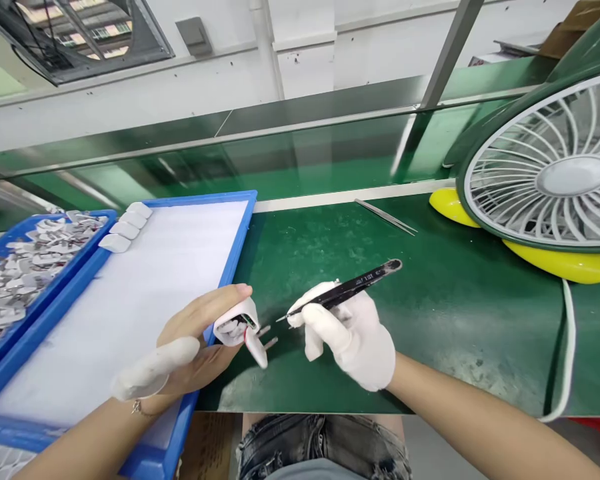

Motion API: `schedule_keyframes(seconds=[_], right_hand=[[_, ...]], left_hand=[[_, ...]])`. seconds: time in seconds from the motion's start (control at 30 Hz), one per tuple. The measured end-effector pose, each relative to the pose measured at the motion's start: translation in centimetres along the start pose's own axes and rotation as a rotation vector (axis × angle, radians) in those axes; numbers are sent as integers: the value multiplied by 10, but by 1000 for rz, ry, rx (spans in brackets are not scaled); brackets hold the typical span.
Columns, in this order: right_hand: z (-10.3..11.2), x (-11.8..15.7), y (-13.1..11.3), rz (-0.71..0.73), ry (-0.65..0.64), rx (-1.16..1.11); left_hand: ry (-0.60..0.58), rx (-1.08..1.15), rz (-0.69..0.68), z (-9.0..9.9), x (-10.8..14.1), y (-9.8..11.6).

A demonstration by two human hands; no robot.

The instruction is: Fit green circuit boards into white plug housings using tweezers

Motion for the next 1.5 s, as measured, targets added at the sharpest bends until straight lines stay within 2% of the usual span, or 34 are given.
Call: schedule_keyframes(seconds=[0.07,0.2,0.27,0.33,0.47,0.6,0.8,1.03,1.17,1.27,1.4,1.5], right_hand=[[-3,1,-4,45,-53,14],[-17,10,-26,438,-161,246],[-24,12,-27,513,-170,390],[-27,11,-21,428,-178,418],[-24,6,-8,137,-140,328],[-23,1,-8,-5,-91,335],[-26,-3,-10,-35,-117,359],[-26,-5,-1,-113,-107,344],[-24,-2,-7,-65,-74,290],[-16,1,-9,-76,13,206],[3,-5,-7,-127,214,73],[12,-21,2,-257,232,165]], left_hand=[[-4,-17,-4,-1,0,-1],[-25,-73,56,-5,-2,-4],[-45,-111,77,-7,-3,-4],[-72,-134,81,-9,-3,-3],[-61,-155,93,-8,-2,-2],[-38,-198,92,-8,-3,-2],[4,-202,69,-8,-3,0],[-28,-224,51,-12,-3,2],[-30,-197,91,-11,-3,-1],[-34,-167,136,-11,-3,-3],[14,-44,191,-13,-4,-6],[121,149,334,-16,-2,-17]])
Point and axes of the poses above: each hand's wrist, its own x-axis away from the middle knuckle, its own z-axis out of the back of the hand, y = z × x, the point moved 5 cm from there along -x, towards the middle knuckle, and after that the axes turned 6 degrees about -z, right-handed, at the moved point
